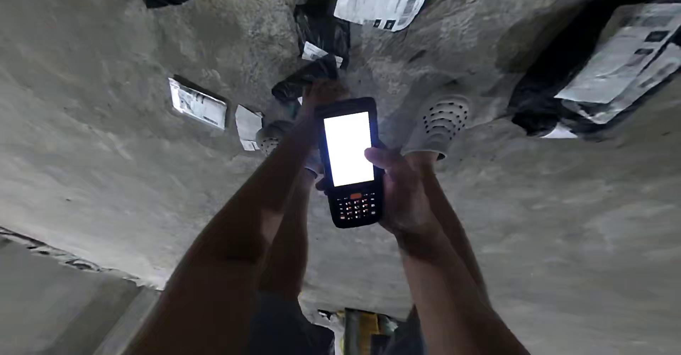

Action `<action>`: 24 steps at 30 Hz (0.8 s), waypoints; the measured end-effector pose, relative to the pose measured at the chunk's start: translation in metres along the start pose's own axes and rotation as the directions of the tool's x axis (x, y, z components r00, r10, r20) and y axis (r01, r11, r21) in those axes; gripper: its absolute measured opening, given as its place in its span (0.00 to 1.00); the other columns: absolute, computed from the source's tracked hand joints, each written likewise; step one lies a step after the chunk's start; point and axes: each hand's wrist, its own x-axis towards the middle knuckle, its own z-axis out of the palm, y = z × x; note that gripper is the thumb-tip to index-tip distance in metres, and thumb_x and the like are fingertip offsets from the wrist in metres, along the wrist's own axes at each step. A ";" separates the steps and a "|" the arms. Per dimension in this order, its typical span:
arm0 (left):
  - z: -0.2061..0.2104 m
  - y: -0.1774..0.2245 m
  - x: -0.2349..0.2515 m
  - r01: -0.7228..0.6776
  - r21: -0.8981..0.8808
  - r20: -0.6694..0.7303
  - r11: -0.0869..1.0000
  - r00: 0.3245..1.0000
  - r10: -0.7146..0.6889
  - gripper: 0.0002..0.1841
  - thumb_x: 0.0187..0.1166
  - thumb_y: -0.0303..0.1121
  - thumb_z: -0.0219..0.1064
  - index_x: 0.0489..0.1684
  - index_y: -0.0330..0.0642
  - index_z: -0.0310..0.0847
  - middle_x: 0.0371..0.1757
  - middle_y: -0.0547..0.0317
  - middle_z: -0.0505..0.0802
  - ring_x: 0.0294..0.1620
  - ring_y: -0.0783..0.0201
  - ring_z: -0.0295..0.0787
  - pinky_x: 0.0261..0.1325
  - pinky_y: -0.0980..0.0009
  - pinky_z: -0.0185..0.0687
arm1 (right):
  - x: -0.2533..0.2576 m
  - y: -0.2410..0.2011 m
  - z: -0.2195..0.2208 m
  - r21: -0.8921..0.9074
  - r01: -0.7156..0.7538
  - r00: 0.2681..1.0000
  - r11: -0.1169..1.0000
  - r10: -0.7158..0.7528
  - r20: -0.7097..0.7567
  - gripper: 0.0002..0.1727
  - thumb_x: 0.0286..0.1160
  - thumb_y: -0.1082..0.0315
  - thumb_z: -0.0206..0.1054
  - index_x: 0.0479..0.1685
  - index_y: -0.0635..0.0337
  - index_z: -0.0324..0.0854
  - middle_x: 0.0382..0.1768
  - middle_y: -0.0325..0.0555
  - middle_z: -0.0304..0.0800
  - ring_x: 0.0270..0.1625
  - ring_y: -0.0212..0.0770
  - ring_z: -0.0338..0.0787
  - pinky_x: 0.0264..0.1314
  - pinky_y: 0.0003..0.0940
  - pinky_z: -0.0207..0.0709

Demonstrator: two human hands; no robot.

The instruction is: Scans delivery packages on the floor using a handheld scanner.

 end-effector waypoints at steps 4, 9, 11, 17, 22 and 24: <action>-0.035 0.074 -0.077 0.335 -0.644 -0.094 0.687 0.857 -0.506 0.16 0.89 0.32 0.56 0.69 0.38 0.80 0.63 0.52 0.89 0.62 0.66 0.86 0.69 0.65 0.81 | 0.004 0.007 0.004 -0.064 -0.055 0.997 0.996 0.051 -0.061 0.26 0.84 0.48 0.52 0.72 0.54 0.73 0.53 0.62 0.89 0.50 0.55 0.93 0.51 0.52 0.90; -0.029 0.106 -0.164 0.022 -0.989 -0.056 0.146 0.858 -0.511 0.25 0.86 0.46 0.51 0.78 0.48 0.75 0.64 0.58 0.89 0.60 0.64 0.88 0.60 0.62 0.87 | 0.004 0.016 0.017 -0.147 -0.031 0.985 0.989 0.005 -0.174 0.26 0.81 0.47 0.54 0.73 0.45 0.76 0.51 0.43 0.93 0.50 0.37 0.94 0.51 0.39 0.91; -0.028 0.113 -0.171 0.004 -0.995 -0.047 0.104 0.878 -0.477 0.29 0.81 0.45 0.61 0.82 0.48 0.70 0.65 0.54 0.89 0.61 0.63 0.88 0.63 0.60 0.87 | 0.005 0.021 0.021 -0.179 -0.029 0.983 0.983 -0.005 -0.183 0.22 0.83 0.50 0.53 0.69 0.44 0.77 0.47 0.38 0.94 0.46 0.32 0.94 0.49 0.35 0.91; -0.035 0.097 -0.166 0.035 -0.993 -0.012 0.115 0.922 -0.386 0.32 0.76 0.30 0.59 0.85 0.45 0.63 0.62 0.52 0.88 0.55 0.63 0.90 0.54 0.63 0.91 | 0.014 0.028 0.024 -0.160 -0.014 0.997 0.987 0.001 -0.083 0.22 0.78 0.58 0.55 0.71 0.45 0.73 0.50 0.40 0.92 0.48 0.33 0.93 0.47 0.34 0.91; -0.044 0.092 -0.169 0.067 -0.990 0.007 0.122 0.900 -0.436 0.33 0.74 0.25 0.63 0.84 0.47 0.63 0.60 0.52 0.89 0.52 0.63 0.91 0.51 0.66 0.92 | 0.020 0.035 0.034 -0.184 -0.011 0.998 0.983 0.000 -0.057 0.22 0.75 0.62 0.56 0.69 0.46 0.73 0.49 0.41 0.91 0.47 0.34 0.93 0.46 0.35 0.91; -0.047 0.088 -0.171 0.078 -0.990 0.017 0.117 0.891 -0.453 0.33 0.73 0.24 0.64 0.83 0.46 0.65 0.59 0.52 0.89 0.51 0.63 0.92 0.49 0.66 0.92 | 0.023 0.038 0.034 -0.205 -0.009 1.000 0.979 0.004 -0.021 0.25 0.70 0.65 0.60 0.70 0.47 0.72 0.49 0.41 0.91 0.47 0.33 0.93 0.46 0.35 0.91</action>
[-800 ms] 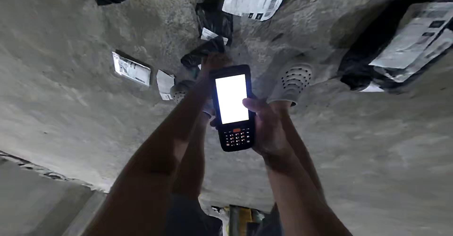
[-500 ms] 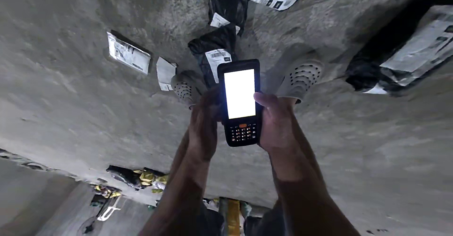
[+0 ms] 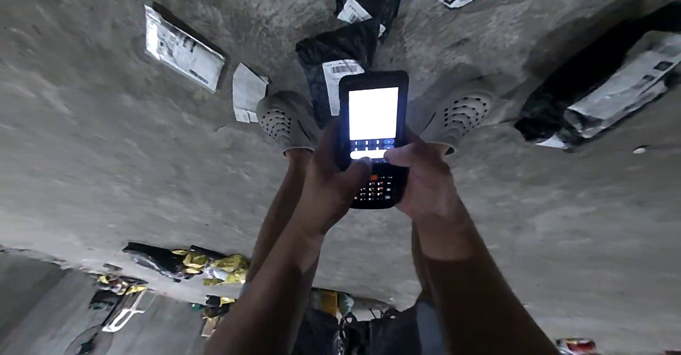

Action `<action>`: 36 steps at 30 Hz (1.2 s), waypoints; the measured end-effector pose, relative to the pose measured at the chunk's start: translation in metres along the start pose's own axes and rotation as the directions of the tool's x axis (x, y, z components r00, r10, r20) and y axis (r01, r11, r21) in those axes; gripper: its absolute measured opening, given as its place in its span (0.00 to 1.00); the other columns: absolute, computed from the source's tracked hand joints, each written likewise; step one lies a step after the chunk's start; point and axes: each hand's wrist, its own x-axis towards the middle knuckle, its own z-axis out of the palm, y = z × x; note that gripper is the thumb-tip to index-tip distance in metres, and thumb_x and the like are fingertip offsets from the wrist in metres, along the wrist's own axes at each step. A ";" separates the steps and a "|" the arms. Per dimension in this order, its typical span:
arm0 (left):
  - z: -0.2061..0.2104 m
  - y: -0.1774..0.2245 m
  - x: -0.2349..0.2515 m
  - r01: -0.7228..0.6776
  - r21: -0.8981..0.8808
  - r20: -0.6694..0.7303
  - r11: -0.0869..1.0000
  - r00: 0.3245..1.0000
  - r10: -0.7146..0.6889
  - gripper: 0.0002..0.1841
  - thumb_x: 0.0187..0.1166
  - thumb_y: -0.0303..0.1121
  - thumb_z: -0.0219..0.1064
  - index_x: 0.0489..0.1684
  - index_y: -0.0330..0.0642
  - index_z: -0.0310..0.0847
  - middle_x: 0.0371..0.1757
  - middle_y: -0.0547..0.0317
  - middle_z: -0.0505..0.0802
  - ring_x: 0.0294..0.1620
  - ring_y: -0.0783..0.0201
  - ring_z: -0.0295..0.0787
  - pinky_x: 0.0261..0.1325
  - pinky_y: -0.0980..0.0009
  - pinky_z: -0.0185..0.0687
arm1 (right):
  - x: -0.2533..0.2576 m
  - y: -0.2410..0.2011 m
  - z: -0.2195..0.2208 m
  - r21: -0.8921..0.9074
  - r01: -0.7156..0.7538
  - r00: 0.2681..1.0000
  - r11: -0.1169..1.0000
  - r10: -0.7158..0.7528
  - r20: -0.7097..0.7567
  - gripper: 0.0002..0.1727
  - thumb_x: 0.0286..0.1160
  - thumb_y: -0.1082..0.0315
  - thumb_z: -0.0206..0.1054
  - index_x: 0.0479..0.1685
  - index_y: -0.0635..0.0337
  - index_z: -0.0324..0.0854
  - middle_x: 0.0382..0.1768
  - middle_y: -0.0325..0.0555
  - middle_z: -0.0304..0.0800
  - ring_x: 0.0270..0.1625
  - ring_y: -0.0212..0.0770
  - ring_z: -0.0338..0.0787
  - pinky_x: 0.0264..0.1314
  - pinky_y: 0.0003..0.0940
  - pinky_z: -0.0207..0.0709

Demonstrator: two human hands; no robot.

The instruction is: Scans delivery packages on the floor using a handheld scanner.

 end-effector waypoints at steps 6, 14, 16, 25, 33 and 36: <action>-0.011 -0.004 0.000 -0.064 -0.069 0.011 0.996 0.998 0.065 0.29 0.77 0.32 0.62 0.81 0.42 0.66 0.57 0.52 0.90 0.51 0.64 0.91 0.52 0.65 0.92 | 0.003 0.004 0.011 -0.115 -0.004 0.999 0.993 -0.001 -0.048 0.27 0.66 0.74 0.65 0.68 0.48 0.73 0.48 0.40 0.92 0.45 0.33 0.94 0.45 0.32 0.91; -0.011 -0.002 0.003 -0.080 -0.035 -0.020 0.996 0.997 0.080 0.24 0.80 0.30 0.58 0.78 0.42 0.69 0.53 0.53 0.90 0.47 0.65 0.91 0.49 0.66 0.91 | 0.008 0.007 0.012 -0.102 0.028 0.997 0.994 -0.036 -0.071 0.23 0.70 0.64 0.66 0.68 0.49 0.75 0.48 0.42 0.91 0.46 0.35 0.94 0.46 0.35 0.91; -0.010 -0.001 0.004 -0.093 -0.012 -0.025 0.996 0.995 0.093 0.23 0.81 0.31 0.57 0.76 0.41 0.72 0.52 0.53 0.91 0.46 0.66 0.91 0.47 0.67 0.91 | 0.008 0.006 0.012 -0.144 0.030 0.994 0.989 -0.045 -0.100 0.21 0.71 0.62 0.65 0.66 0.49 0.76 0.46 0.42 0.91 0.44 0.34 0.94 0.43 0.34 0.92; -0.008 -0.005 0.009 -0.134 -0.007 -0.019 0.991 0.991 0.134 0.21 0.82 0.30 0.59 0.73 0.36 0.75 0.52 0.53 0.91 0.49 0.66 0.91 0.53 0.67 0.91 | 0.010 -0.002 0.018 -0.264 -0.050 0.959 0.963 -0.028 -0.281 0.14 0.77 0.60 0.69 0.58 0.51 0.82 0.40 0.42 0.92 0.37 0.34 0.93 0.37 0.32 0.90; -0.002 -0.003 0.011 -0.113 0.073 -0.022 0.991 0.993 0.115 0.21 0.83 0.29 0.57 0.74 0.37 0.75 0.53 0.53 0.91 0.49 0.65 0.92 0.53 0.66 0.92 | 0.008 0.001 0.005 -0.190 -0.021 0.967 0.982 -0.029 -0.255 0.19 0.73 0.57 0.58 0.61 0.46 0.80 0.44 0.39 0.92 0.42 0.33 0.93 0.39 0.35 0.90; -0.001 -0.003 0.013 -0.140 0.076 -0.001 0.987 0.990 0.140 0.22 0.83 0.30 0.56 0.74 0.35 0.74 0.54 0.52 0.91 0.50 0.64 0.92 0.54 0.65 0.92 | 0.007 -0.001 0.003 -0.174 -0.001 0.969 0.985 -0.042 -0.245 0.18 0.74 0.57 0.58 0.61 0.47 0.79 0.43 0.40 0.92 0.41 0.33 0.93 0.39 0.35 0.90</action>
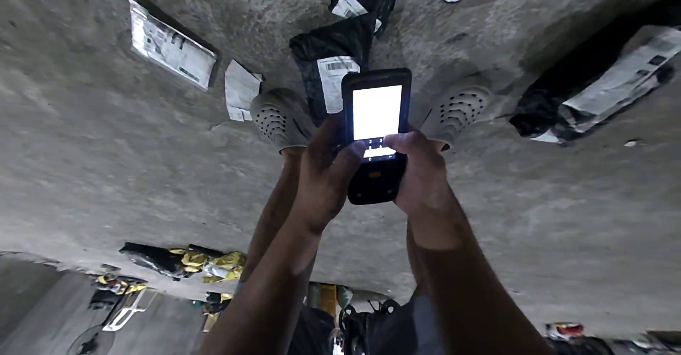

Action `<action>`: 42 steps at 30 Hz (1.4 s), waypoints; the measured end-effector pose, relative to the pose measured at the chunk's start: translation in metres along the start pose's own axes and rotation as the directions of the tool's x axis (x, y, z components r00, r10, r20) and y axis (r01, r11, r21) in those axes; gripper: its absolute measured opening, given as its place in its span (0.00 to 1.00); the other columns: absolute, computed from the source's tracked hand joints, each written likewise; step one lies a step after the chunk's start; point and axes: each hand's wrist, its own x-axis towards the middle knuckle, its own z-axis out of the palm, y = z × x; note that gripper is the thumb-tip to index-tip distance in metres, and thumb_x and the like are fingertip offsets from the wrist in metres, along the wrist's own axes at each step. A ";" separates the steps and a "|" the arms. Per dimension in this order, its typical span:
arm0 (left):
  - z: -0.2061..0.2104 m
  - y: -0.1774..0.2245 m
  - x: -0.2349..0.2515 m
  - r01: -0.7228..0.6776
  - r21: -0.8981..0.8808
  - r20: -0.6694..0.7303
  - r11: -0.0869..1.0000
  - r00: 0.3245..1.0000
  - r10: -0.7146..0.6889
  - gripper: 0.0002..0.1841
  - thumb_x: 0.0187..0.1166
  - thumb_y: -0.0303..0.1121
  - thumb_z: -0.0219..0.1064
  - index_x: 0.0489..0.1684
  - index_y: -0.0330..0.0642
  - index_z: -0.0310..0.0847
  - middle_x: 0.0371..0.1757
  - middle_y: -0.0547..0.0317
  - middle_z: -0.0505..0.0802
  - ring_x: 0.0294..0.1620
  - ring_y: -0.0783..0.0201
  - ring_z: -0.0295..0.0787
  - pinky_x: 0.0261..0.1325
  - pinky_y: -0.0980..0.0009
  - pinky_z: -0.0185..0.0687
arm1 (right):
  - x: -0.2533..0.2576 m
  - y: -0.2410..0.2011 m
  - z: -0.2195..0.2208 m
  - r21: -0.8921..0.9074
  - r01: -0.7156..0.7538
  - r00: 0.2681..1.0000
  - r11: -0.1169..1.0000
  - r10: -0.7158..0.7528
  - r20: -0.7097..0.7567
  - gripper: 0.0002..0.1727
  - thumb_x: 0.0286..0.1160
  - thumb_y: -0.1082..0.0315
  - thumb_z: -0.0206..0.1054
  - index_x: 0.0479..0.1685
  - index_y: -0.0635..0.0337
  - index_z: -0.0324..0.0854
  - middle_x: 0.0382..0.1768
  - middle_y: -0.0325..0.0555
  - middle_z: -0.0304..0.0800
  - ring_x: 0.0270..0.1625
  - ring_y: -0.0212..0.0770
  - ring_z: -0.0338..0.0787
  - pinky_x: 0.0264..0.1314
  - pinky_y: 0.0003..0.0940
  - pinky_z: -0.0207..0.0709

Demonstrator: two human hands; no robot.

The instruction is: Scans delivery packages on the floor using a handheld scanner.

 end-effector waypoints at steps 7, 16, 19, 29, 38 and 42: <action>0.005 0.002 0.000 0.026 -0.007 -0.020 1.000 0.999 -0.026 0.20 0.85 0.27 0.56 0.75 0.36 0.74 0.54 0.53 0.91 0.50 0.65 0.92 0.54 0.67 0.92 | -0.001 -0.003 -0.001 -0.035 -0.008 1.000 0.999 0.007 -0.011 0.17 0.77 0.56 0.57 0.60 0.47 0.80 0.41 0.38 0.92 0.40 0.32 0.93 0.38 0.34 0.90; 0.003 -0.002 0.001 -0.015 -0.036 0.007 0.999 1.000 0.015 0.20 0.84 0.29 0.55 0.74 0.36 0.74 0.54 0.51 0.91 0.50 0.64 0.92 0.54 0.65 0.92 | 0.000 -0.001 -0.004 0.085 0.045 0.994 0.995 -0.053 0.093 0.20 0.81 0.55 0.48 0.62 0.49 0.79 0.43 0.39 0.93 0.41 0.32 0.94 0.41 0.33 0.90; 0.004 -0.001 0.001 -0.010 -0.027 0.002 1.000 1.000 0.011 0.21 0.84 0.29 0.55 0.75 0.36 0.74 0.54 0.51 0.91 0.50 0.64 0.92 0.53 0.65 0.92 | -0.001 -0.003 -0.001 0.081 0.021 0.999 0.997 -0.025 0.046 0.18 0.85 0.55 0.48 0.60 0.48 0.79 0.41 0.38 0.93 0.40 0.31 0.94 0.41 0.32 0.90; -0.022 -0.034 0.021 0.040 -0.206 -0.066 0.978 0.996 -0.055 0.31 0.89 0.43 0.29 0.72 0.45 0.80 0.58 0.59 0.93 0.56 0.67 0.90 0.54 0.66 0.88 | 0.003 0.006 -0.022 0.198 -0.046 0.959 0.979 -0.012 0.284 0.29 0.70 0.59 0.57 0.75 0.46 0.69 0.57 0.46 0.89 0.54 0.42 0.93 0.49 0.43 0.91; -0.045 -0.121 0.111 0.489 0.201 -0.501 0.849 0.796 -0.340 0.34 0.84 0.36 0.63 0.88 0.35 0.56 0.79 0.35 0.76 0.75 0.48 0.77 0.74 0.51 0.76 | 0.001 -0.002 -0.034 0.201 -0.073 0.934 0.977 -0.004 0.357 0.34 0.66 0.66 0.61 0.79 0.53 0.62 0.60 0.58 0.86 0.58 0.51 0.91 0.54 0.48 0.90; -0.045 -0.137 0.137 0.582 0.321 -0.536 0.747 0.762 -0.364 0.32 0.81 0.38 0.67 0.84 0.41 0.64 0.68 0.37 0.85 0.65 0.46 0.85 0.66 0.46 0.82 | -0.003 -0.005 -0.035 0.146 -0.033 0.969 0.989 -0.004 0.248 0.30 0.71 0.64 0.65 0.76 0.55 0.66 0.54 0.61 0.89 0.50 0.54 0.94 0.48 0.49 0.92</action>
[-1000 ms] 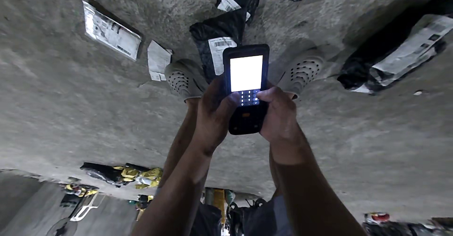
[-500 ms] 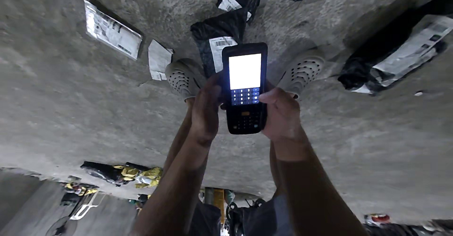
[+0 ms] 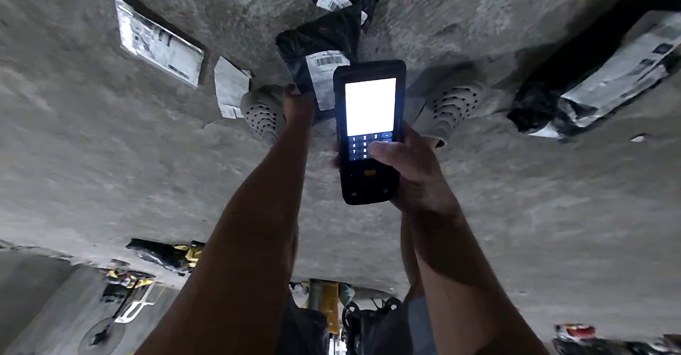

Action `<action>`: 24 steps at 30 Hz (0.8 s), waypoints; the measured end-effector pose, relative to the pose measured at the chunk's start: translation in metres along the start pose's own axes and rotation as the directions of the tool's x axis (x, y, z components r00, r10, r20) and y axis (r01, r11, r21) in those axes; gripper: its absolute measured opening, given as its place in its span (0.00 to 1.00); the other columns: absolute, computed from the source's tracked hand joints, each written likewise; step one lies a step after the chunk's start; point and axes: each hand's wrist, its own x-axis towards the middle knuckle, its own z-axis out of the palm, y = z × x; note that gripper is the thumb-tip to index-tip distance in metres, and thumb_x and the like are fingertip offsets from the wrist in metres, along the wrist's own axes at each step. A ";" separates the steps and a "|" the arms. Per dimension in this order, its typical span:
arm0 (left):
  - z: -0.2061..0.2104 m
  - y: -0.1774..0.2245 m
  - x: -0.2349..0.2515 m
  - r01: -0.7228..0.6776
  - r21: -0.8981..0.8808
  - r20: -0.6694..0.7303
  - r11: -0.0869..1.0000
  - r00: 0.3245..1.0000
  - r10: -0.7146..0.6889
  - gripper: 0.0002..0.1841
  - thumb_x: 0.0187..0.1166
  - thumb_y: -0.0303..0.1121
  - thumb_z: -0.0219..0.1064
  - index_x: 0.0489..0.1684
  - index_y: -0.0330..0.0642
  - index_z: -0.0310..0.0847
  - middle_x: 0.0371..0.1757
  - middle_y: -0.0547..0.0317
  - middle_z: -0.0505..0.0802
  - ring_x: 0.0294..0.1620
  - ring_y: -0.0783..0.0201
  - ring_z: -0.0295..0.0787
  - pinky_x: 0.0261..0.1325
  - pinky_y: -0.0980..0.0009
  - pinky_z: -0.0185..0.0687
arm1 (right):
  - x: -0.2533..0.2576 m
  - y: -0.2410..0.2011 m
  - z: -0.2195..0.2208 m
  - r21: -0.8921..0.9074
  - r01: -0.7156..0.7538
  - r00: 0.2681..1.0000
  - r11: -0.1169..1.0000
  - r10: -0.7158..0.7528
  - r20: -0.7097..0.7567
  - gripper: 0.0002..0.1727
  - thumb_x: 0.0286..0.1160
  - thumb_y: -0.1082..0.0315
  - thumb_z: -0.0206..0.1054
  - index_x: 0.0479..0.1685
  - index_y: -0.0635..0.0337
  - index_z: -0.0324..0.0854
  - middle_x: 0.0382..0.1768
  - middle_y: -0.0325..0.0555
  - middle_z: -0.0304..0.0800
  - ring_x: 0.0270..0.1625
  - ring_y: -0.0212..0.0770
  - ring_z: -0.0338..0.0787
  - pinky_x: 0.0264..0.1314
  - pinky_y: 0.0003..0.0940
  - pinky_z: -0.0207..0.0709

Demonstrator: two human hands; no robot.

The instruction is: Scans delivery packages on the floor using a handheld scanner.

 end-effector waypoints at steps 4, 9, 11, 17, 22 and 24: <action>-0.007 0.005 -0.009 -0.033 0.146 0.040 0.989 0.999 0.027 0.18 0.84 0.41 0.65 0.60 0.36 0.83 0.55 0.39 0.90 0.57 0.46 0.87 0.62 0.43 0.81 | -0.003 -0.009 0.005 -0.042 -0.042 0.993 0.998 0.037 -0.111 0.26 0.73 0.67 0.69 0.72 0.58 0.71 0.49 0.63 0.91 0.44 0.55 0.96 0.43 0.48 0.93; -0.033 0.007 -0.057 -0.154 0.209 -0.142 0.966 0.972 0.186 0.18 0.87 0.33 0.56 0.73 0.44 0.78 0.62 0.46 0.90 0.63 0.53 0.88 0.65 0.47 0.83 | -0.006 -0.019 0.006 0.014 -0.070 0.990 0.997 0.071 -0.122 0.23 0.75 0.64 0.69 0.68 0.58 0.72 0.46 0.62 0.92 0.41 0.54 0.96 0.41 0.48 0.93; -0.055 0.005 -0.083 -0.192 0.168 -0.188 0.967 0.956 0.223 0.19 0.85 0.28 0.56 0.73 0.42 0.77 0.62 0.47 0.90 0.62 0.57 0.88 0.66 0.51 0.84 | -0.007 -0.019 0.000 0.051 -0.053 0.998 0.997 0.055 -0.032 0.26 0.77 0.60 0.65 0.74 0.55 0.69 0.52 0.60 0.91 0.47 0.53 0.95 0.47 0.48 0.92; -0.095 -0.023 -0.146 -0.115 -0.514 -0.199 0.850 0.980 0.012 0.16 0.89 0.43 0.54 0.61 0.44 0.79 0.47 0.52 0.92 0.47 0.59 0.91 0.50 0.54 0.90 | -0.008 -0.013 -0.008 0.118 -0.033 0.992 0.992 0.019 0.122 0.38 0.63 0.67 0.62 0.81 0.44 0.62 0.59 0.45 0.88 0.56 0.40 0.92 0.53 0.41 0.90; -0.077 -0.012 -0.139 0.033 -0.550 -0.131 0.835 0.984 -0.124 0.16 0.88 0.41 0.62 0.60 0.38 0.82 0.45 0.50 0.94 0.45 0.58 0.94 0.49 0.56 0.93 | -0.008 -0.012 -0.002 0.117 -0.039 0.991 0.992 0.024 0.129 0.36 0.67 0.75 0.52 0.82 0.48 0.61 0.58 0.45 0.88 0.54 0.37 0.92 0.52 0.37 0.90; -0.069 -0.007 -0.123 0.009 -0.490 -0.102 0.872 0.992 -0.068 0.16 0.88 0.43 0.62 0.58 0.38 0.83 0.43 0.51 0.94 0.43 0.59 0.95 0.48 0.57 0.94 | -0.008 -0.009 -0.001 0.087 -0.020 0.993 0.996 0.010 0.116 0.34 0.68 0.71 0.57 0.80 0.47 0.62 0.57 0.46 0.88 0.54 0.39 0.92 0.52 0.39 0.90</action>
